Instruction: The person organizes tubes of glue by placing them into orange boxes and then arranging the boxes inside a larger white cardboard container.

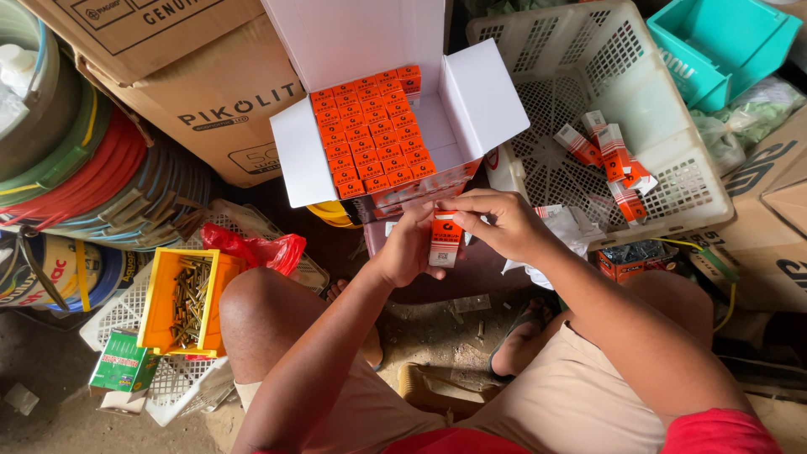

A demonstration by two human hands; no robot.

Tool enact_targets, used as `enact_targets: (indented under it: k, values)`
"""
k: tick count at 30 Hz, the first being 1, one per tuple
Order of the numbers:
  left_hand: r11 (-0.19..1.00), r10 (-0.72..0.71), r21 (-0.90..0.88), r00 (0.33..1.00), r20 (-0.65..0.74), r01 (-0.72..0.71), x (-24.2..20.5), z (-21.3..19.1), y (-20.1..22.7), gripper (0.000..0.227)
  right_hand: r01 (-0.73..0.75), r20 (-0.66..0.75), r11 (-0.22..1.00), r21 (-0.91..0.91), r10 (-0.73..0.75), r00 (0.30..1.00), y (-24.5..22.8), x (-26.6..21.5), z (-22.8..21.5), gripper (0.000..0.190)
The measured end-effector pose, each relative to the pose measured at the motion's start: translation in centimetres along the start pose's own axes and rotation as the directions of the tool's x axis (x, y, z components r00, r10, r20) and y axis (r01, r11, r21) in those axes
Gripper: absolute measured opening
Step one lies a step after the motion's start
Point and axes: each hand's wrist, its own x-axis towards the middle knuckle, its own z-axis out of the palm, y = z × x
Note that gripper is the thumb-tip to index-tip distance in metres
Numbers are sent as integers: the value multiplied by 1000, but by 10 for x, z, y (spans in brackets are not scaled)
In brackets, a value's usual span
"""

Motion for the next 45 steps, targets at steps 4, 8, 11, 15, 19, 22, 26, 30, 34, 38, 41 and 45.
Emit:
enact_targets:
  k: [4, 8, 11, 15, 19, 22, 26, 30, 34, 38, 41, 45]
  values:
    - [1000, 23, 4, 1000, 0, -23, -2, 4, 3, 70, 14, 6, 1000, -20, -14, 1000, -4, 2, 2, 21]
    - [999, 38, -6, 999, 11, -38, 0, 1, 0, 68, 63, -33, 990, -128, -68, 997, -4, 3, 4, 21]
    - [998, 50, 21, 999, 2, -50, 2, -1, -2, 72, 64, -78, 988, -139, -75, 994, -9, 3, 7, 19]
    - [995, 69, 71, 997, -22, -67, 4, -5, -7, 75, 60, -124, 989, -133, -77, 989, -14, 3, 10, 17]
    - [993, 60, 102, 998, -30, -57, -4, 4, 2, 78, 49, -166, 986, -158, -76, 983, -24, 2, 13, 16]
    - [992, 84, 93, 996, -43, -80, 0, 0, -2, 83, 40, -195, 978, -203, -81, 978, -27, 1, 16, 15]
    - [996, 79, 54, 996, -32, -77, 4, -1, -5, 82, 57, -252, 976, -208, -110, 961, -21, 0, 18, 15]
    - [998, 62, 21, 997, -35, -62, 0, 6, -3, 83, 88, -212, 971, -222, -136, 968, -21, 2, 16, 15]
    - [999, 50, 10, 998, -37, -49, 0, 3, -1, 77, 103, -187, 979, -174, -136, 973, -21, 2, 15, 15]
    - [998, 56, 29, 996, -64, -55, -4, 4, 5, 65, 159, -154, 964, -211, -194, 969, -23, 4, 14, 16]
    - [996, 73, 65, 988, -137, -65, -4, 3, 2, 62, 186, -129, 956, -227, -219, 967, -22, 5, 14, 17]
    - [988, 99, 147, 939, -330, -52, -1, -3, 1, 68, 201, -102, 951, -235, -230, 968, -18, 6, 15, 17]
